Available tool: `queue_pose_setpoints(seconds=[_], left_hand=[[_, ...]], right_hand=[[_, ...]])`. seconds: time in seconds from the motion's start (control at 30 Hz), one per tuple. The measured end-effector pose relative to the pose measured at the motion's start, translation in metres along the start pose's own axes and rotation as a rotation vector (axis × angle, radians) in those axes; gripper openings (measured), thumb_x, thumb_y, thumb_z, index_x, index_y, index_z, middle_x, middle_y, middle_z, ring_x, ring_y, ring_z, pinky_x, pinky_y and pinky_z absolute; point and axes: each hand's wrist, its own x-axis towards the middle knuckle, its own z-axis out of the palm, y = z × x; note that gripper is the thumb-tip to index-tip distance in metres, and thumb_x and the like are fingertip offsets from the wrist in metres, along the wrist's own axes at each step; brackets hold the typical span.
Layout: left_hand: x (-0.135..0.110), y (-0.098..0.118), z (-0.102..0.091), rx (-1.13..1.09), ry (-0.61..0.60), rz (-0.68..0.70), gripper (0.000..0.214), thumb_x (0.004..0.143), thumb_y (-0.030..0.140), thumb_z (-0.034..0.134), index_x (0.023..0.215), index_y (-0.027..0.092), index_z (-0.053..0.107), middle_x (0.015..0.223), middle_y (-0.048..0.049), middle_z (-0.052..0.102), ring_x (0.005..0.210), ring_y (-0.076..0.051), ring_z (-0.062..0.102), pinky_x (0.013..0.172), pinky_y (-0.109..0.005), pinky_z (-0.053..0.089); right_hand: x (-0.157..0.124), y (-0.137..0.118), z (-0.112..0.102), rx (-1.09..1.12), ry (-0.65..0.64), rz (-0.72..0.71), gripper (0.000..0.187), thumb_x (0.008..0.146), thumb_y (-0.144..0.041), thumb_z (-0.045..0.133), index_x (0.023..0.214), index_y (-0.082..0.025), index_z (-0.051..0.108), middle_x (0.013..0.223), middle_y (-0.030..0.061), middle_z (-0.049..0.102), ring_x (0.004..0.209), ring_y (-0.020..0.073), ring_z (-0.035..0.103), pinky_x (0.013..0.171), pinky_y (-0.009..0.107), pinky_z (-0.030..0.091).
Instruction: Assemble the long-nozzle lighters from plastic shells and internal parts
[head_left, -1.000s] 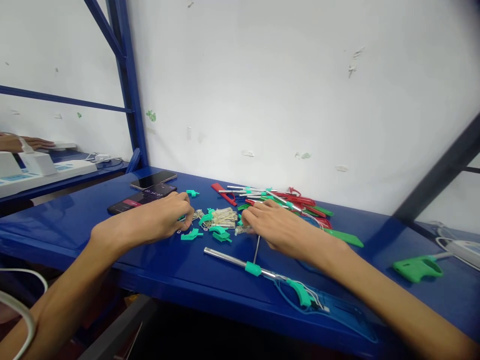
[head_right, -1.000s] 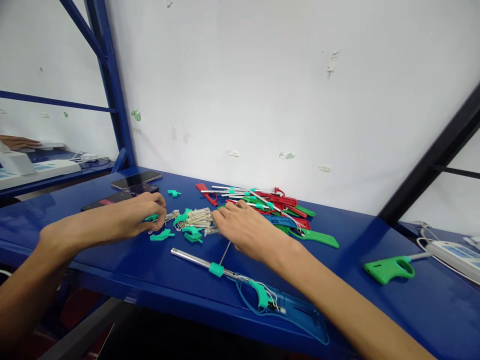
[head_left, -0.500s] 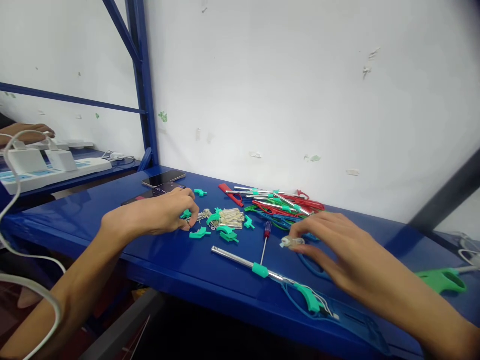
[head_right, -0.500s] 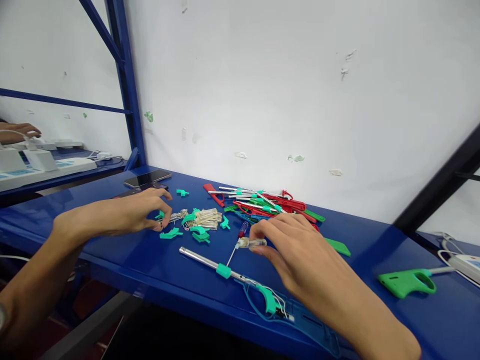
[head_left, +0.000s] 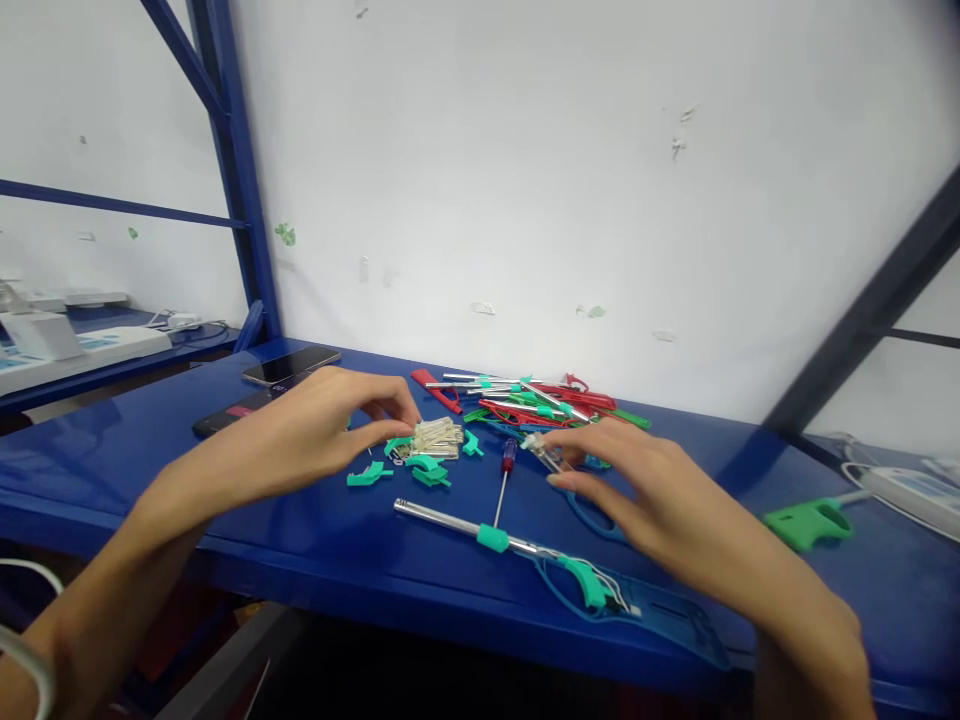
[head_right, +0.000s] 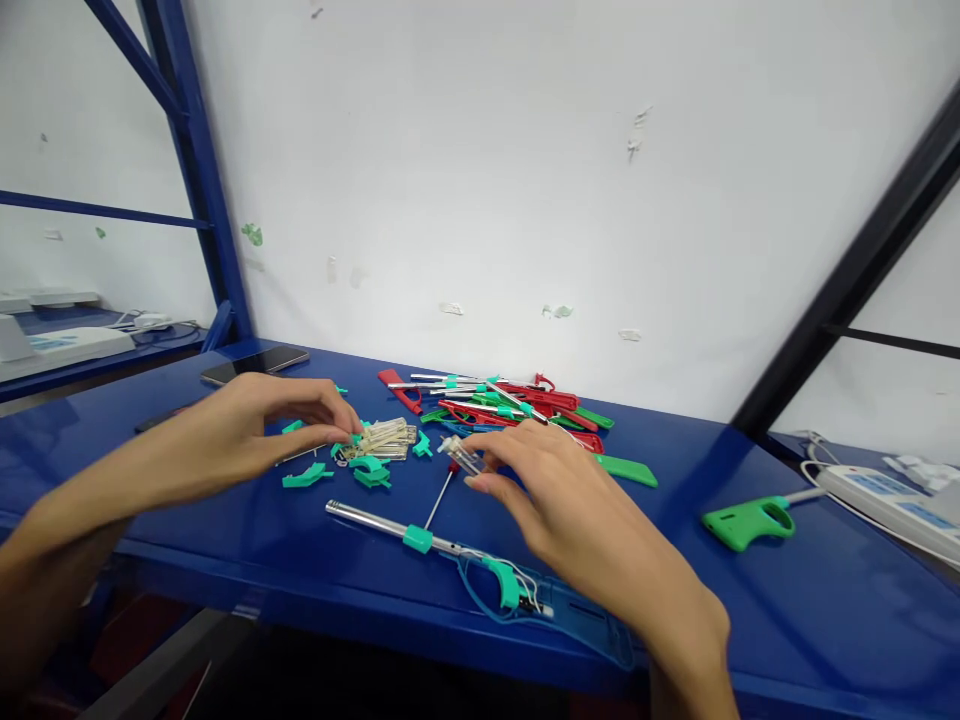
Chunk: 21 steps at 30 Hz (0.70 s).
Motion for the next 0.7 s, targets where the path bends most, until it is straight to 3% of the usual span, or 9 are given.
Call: queue_pose_setpoints(seconds=[0.17, 0.27, 0.4, 0.7], left_hand=[[0.004, 0.035, 0.036, -0.543, -0.03, -0.1, 0.016, 0.097, 0.037, 0.073, 0.09, 0.022, 0.074, 0.082, 0.0004, 0.08, 0.079, -0.018, 0.078, 0.072, -0.024, 0.06], [0.002, 0.046, 0.05, -0.591, 0.094, -0.111, 0.012, 0.094, 0.033, 0.077, 0.088, 0.023, 0.076, 0.077, 0.0017, 0.078, 0.074, -0.015, 0.075, 0.068, -0.02, 0.059], [0.001, 0.05, 0.054, -0.603, 0.199, -0.089, 0.01, 0.095, 0.032, 0.074, 0.092, 0.024, 0.079, 0.081, 0.0014, 0.077, 0.072, -0.013, 0.071, 0.065, -0.019, 0.058], [-0.002, 0.052, 0.065, -0.683, 0.18, -0.05, 0.008, 0.098, 0.028, 0.071, 0.097, 0.026, 0.079, 0.083, 0.0026, 0.074, 0.07, -0.01, 0.066, 0.065, -0.016, 0.057]], right_hand=[[0.005, -0.012, 0.0, 0.005, -0.048, -0.014, 0.026, 0.11, -0.039, 0.054, 0.133, -0.035, 0.066, 0.129, 0.0008, 0.074, 0.12, 0.0233, 0.067, 0.099, 0.039, 0.052], [0.005, -0.021, -0.003, 0.034, -0.055, 0.002, 0.022, 0.11, -0.042, 0.054, 0.127, -0.036, 0.066, 0.124, -0.0033, 0.075, 0.114, 0.0198, 0.068, 0.098, 0.036, 0.051], [0.002, -0.028, -0.006, 0.112, -0.073, -0.002, 0.014, 0.108, -0.043, 0.058, 0.118, -0.035, 0.065, 0.117, -0.0066, 0.075, 0.105, 0.0172, 0.068, 0.09, 0.032, 0.05], [0.004, -0.035, -0.001, 0.132, -0.069, -0.029, 0.011, 0.109, -0.038, 0.059, 0.114, -0.034, 0.067, 0.113, -0.0089, 0.077, 0.102, 0.0157, 0.07, 0.089, 0.03, 0.048]])
